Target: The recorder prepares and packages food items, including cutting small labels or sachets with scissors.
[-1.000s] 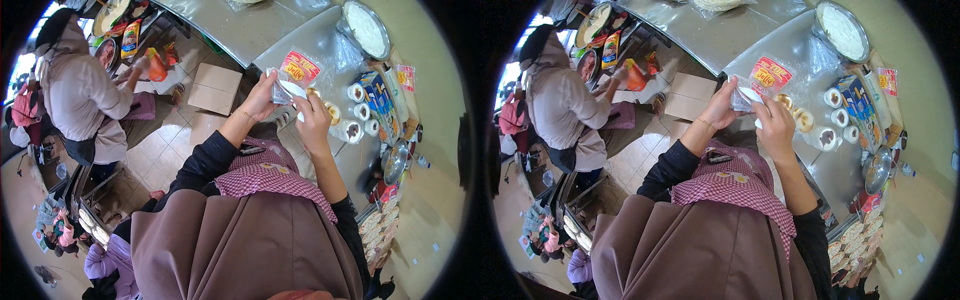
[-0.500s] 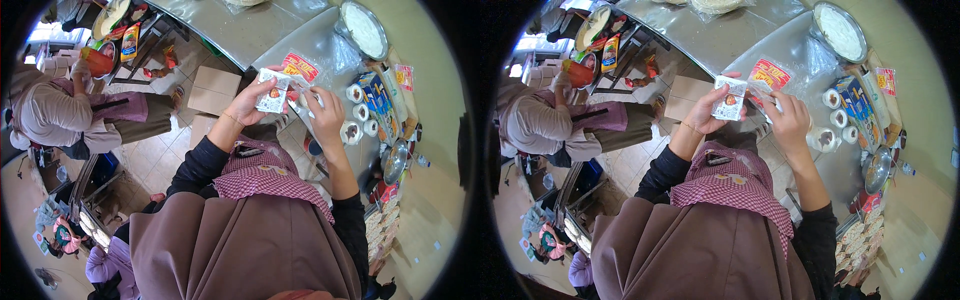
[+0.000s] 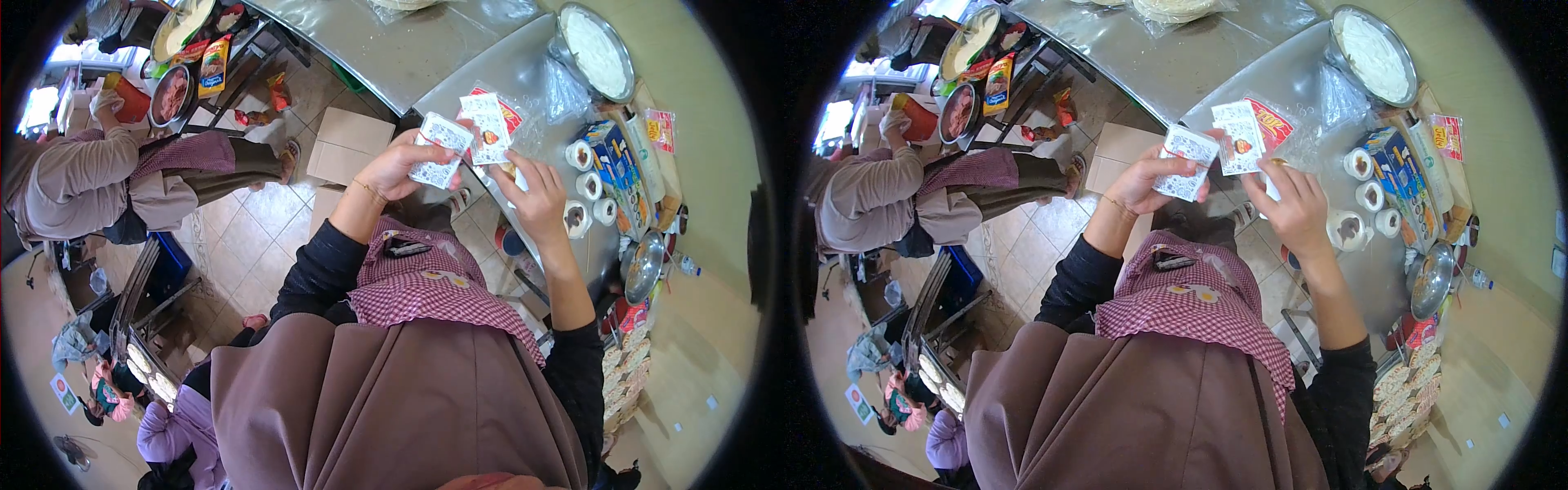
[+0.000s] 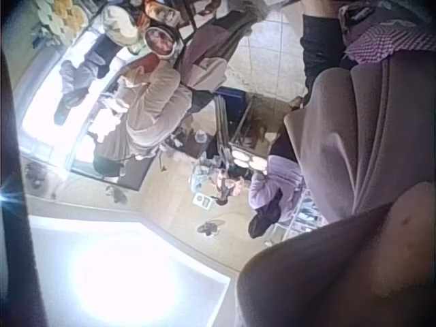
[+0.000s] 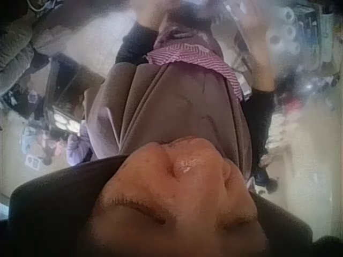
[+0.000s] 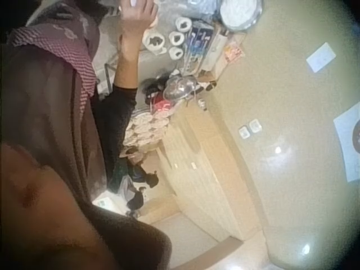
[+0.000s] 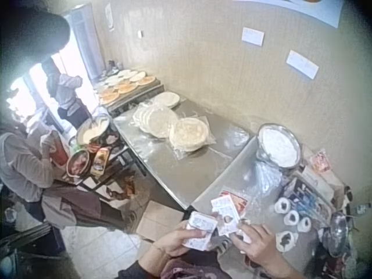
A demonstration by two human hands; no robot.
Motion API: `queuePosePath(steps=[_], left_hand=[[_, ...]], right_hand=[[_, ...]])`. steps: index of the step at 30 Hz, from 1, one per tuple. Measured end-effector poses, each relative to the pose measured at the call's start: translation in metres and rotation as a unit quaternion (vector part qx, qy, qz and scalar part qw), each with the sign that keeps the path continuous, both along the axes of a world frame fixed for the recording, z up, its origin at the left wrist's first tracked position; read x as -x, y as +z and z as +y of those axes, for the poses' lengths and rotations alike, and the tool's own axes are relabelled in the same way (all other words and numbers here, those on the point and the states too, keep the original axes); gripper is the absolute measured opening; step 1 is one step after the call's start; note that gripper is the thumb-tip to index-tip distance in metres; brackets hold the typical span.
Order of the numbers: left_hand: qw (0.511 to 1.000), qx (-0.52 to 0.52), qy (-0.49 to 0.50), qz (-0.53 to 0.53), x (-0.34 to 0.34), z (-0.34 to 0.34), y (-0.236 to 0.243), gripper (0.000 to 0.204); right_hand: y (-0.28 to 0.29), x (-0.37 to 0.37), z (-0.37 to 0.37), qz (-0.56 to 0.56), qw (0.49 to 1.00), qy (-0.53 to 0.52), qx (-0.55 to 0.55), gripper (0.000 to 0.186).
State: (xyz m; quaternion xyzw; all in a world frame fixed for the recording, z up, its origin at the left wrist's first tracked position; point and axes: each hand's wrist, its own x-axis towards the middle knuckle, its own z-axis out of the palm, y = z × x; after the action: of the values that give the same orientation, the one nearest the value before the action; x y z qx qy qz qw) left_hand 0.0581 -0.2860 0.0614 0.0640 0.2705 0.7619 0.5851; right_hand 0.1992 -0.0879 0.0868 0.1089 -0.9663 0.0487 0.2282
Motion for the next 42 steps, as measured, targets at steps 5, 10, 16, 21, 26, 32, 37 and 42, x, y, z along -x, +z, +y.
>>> queuePosePath(steps=[5,10,16,21,26,32,37,42], left_hand=[[0.999,-0.026,-0.017,0.025,0.012,-0.003,0.007,0.048],[0.995,-0.005,-0.083,0.046,0.002,0.004,0.004,0.038],[0.990,0.019,-0.121,0.067,0.000,0.008,-0.005,0.030],[0.999,0.005,0.023,-0.045,0.005,0.013,-0.017,0.042],[0.991,-0.020,0.078,-0.105,0.005,0.017,-0.030,0.047],[0.986,-0.026,0.103,-0.129,-0.010,0.025,-0.022,0.040],[0.983,-0.032,0.093,-0.152,-0.016,0.027,-0.016,0.040],[0.975,-0.029,0.105,-0.196,-0.021,0.030,-0.014,0.046]], right_hand=[[-0.012,-0.002,0.001,-0.020,0.906,-0.143,0.398,0.024],[-0.018,0.011,0.003,-0.154,0.406,-0.100,0.895,0.039],[-0.026,0.017,-0.010,-0.224,0.374,-0.085,0.896,0.037],[-0.032,0.011,-0.013,-0.139,0.422,-0.114,0.889,0.039],[-0.015,0.006,-0.038,-0.081,0.686,-0.104,0.715,0.045],[0.007,0.017,-0.072,-0.089,0.840,-0.113,0.523,0.063],[-0.002,0.022,-0.067,0.003,0.946,-0.065,0.317,0.050],[-0.014,0.016,-0.074,0.030,0.975,-0.062,0.213,0.041]])
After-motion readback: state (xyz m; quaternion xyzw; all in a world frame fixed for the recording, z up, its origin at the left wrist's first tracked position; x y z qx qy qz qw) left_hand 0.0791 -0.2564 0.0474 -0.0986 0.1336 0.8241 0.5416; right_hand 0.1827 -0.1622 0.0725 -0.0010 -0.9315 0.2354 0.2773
